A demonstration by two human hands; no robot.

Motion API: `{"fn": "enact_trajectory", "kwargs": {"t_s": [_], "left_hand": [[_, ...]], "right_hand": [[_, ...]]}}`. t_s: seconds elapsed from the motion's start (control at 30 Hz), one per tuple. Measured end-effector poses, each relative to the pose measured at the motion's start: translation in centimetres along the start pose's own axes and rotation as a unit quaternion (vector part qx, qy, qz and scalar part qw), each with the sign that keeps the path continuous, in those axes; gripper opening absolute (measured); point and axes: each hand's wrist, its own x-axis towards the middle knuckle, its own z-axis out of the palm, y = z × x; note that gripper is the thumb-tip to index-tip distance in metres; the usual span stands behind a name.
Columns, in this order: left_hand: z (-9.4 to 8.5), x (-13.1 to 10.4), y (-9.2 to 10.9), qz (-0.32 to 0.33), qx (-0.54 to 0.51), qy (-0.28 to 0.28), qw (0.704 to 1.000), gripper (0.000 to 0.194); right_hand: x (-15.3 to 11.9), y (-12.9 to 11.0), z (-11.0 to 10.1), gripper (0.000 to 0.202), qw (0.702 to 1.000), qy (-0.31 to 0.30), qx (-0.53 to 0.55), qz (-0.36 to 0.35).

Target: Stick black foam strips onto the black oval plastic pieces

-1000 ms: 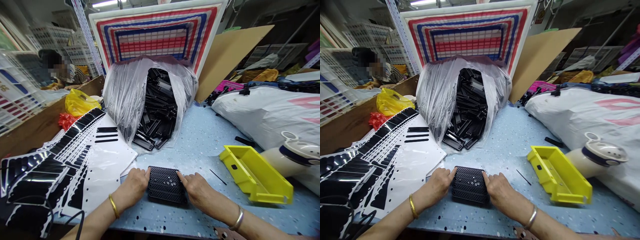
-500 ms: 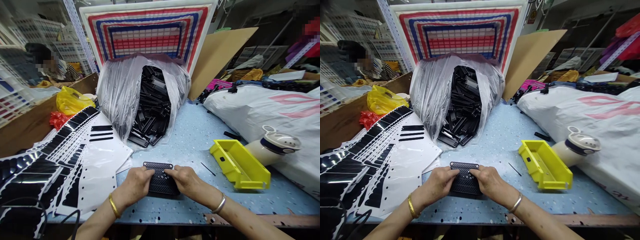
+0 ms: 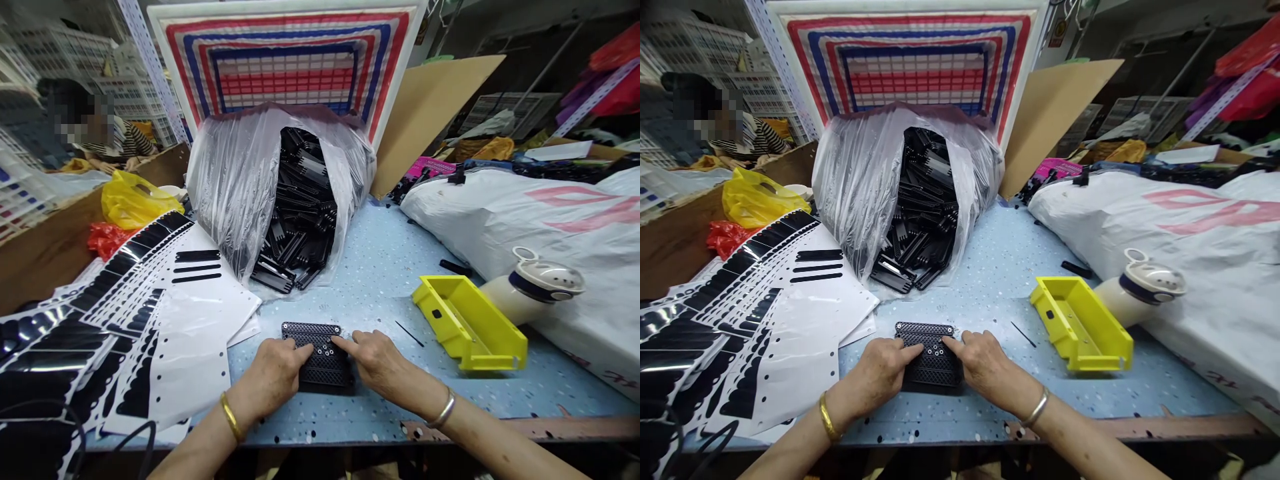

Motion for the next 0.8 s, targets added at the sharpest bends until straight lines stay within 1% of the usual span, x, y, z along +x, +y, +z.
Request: {"fn": "enact_trajectory", "kwargs": {"t_s": [0.23,0.3,0.4,0.47,0.63,0.8], "left_hand": [[-0.2,0.1,-0.5,-0.028,-0.011,-0.005,1.000,0.041],[-0.1,0.0,-0.7,-0.031,-0.024,0.007,0.999,0.041],[0.1,-0.4,-0.8,-0.029,-0.036,0.031,0.998,0.044],[0.2,-0.6,-0.7,-0.027,-0.035,0.035,0.998,0.045],[0.2,-0.8,-0.4,-0.016,-0.016,0.003,1.000,0.045],[-0.3,-0.7,-0.3,-0.010,-0.011,-0.023,1.000,0.046]], "right_hand": [[-0.3,-0.3,1.2,0.063,0.998,0.051,0.033,-0.004],[-0.2,-0.5,1.2,0.064,0.998,0.050,0.027,-0.009],[-0.2,-0.9,1.0,0.067,0.999,0.032,0.010,-0.014],[-0.3,-1.1,0.8,0.066,1.000,0.021,-0.002,-0.015],[-0.7,-1.0,1.0,0.067,0.999,0.010,-0.029,-0.023],[-1.6,-0.4,2.5,0.068,0.999,0.028,-0.023,-0.005]]}}
